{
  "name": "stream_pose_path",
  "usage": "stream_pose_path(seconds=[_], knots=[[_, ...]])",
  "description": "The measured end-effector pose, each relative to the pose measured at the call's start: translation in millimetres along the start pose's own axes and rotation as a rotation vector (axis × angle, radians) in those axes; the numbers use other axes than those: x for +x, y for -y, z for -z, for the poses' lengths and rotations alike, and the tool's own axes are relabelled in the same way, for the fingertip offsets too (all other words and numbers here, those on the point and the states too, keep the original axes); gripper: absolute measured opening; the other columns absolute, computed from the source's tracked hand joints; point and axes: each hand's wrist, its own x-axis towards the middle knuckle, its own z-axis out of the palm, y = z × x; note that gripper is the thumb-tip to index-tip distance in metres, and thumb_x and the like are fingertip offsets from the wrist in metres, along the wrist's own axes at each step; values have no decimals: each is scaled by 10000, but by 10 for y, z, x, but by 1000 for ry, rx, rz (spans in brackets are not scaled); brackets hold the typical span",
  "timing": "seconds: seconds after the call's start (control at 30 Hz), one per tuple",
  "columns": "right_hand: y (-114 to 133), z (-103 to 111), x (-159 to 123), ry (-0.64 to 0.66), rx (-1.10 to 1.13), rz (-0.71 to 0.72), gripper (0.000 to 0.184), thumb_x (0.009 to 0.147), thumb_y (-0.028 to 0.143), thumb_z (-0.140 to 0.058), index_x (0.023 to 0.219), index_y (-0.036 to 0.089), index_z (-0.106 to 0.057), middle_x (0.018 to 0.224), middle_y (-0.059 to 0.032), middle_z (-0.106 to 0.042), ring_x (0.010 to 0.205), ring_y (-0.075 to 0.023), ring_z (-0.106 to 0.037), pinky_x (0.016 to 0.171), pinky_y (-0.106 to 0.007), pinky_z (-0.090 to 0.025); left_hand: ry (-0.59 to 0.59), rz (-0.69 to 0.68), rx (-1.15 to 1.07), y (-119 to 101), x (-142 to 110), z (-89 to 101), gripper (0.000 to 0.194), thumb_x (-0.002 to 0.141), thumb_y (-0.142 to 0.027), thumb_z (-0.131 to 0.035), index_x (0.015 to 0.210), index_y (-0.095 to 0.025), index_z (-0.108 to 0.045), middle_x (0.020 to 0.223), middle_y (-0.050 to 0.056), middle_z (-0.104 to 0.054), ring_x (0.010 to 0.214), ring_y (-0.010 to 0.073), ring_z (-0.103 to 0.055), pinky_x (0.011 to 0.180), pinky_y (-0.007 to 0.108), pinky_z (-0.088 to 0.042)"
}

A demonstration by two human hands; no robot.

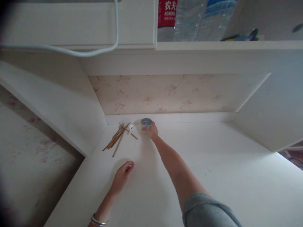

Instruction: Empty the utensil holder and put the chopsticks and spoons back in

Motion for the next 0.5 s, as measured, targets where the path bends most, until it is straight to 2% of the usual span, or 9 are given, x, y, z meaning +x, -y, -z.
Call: stream_pose_path(seconds=[0.1, 0.2, 0.23, 0.27, 0.37, 0.43, 0.5], knots=[[10, -98, 79, 9, -44, 16, 724, 606, 321, -830, 1242, 199, -507, 1167, -73, -640, 1089, -258, -594, 938, -393, -452, 2, -1, 2, -30, -11, 16, 427, 852, -573, -420, 962, -228, -647, 595, -21, -518, 528, 160, -468, 512, 262, -311], [33, -143, 125, 35, -62, 12, 506, 794, 330, -724, 1233, 173, -528, 1179, -84, -621, 1054, -244, -606, 918, -428, -474, 9, -7, -2, -49, -19, 23, 424, 861, -561, -417, 964, -223, -650, 604, -19, -530, 540, 158, -477, 516, 258, -320], [37, -145, 132, 44, -63, 5, 521, 800, 329, -722, 1248, 160, -517, 1192, -97, -611, 1059, -249, -601, 918, -438, -475, 10, -8, 0, -47, -19, 23, 426, 863, -560, -418, 969, -220, -652, 602, -19, -527, 542, 157, -476, 515, 256, -319], [34, -139, 130, 50, -61, -6, 610, 757, 330, -760, 1274, 148, -491, 1212, -114, -597, 1081, -262, -589, 926, -441, -468, 11, -8, 2, -39, -16, 20, 428, 865, -559, -420, 976, -217, -654, 599, -21, -521, 543, 155, -473, 515, 255, -317], [-30, -57, 50, 52, -32, -38, 1041, 475, 279, -895, 1361, 126, -371, 1276, -168, -550, 1166, -298, -533, 948, -401, -440, 3, -12, -6, 8, 3, 5, 423, 863, -550, -439, 987, -209, -656, 596, -26, -507, 545, 151, -465, 516, 255, -310], [-130, 68, -94, 50, 10, -60, 1035, 467, 299, -874, 1355, 140, -366, 1260, -165, -552, 1102, -275, -567, 879, -369, -468, -14, -6, -20, 39, 19, -3, 411, 855, -543, -456, 978, -205, -656, 600, -26, -513, 548, 153, -467, 522, 258, -315], [-263, 252, -321, 53, 70, -70, 851, 548, 341, -818, 1285, 162, -433, 1148, -125, -603, 923, -223, -619, 749, -328, -491, -34, -6, -22, 47, 32, -6, 394, 845, -536, -472, 962, -208, -656, 625, -18, -542, 569, 160, -487, 544, 264, -337]])
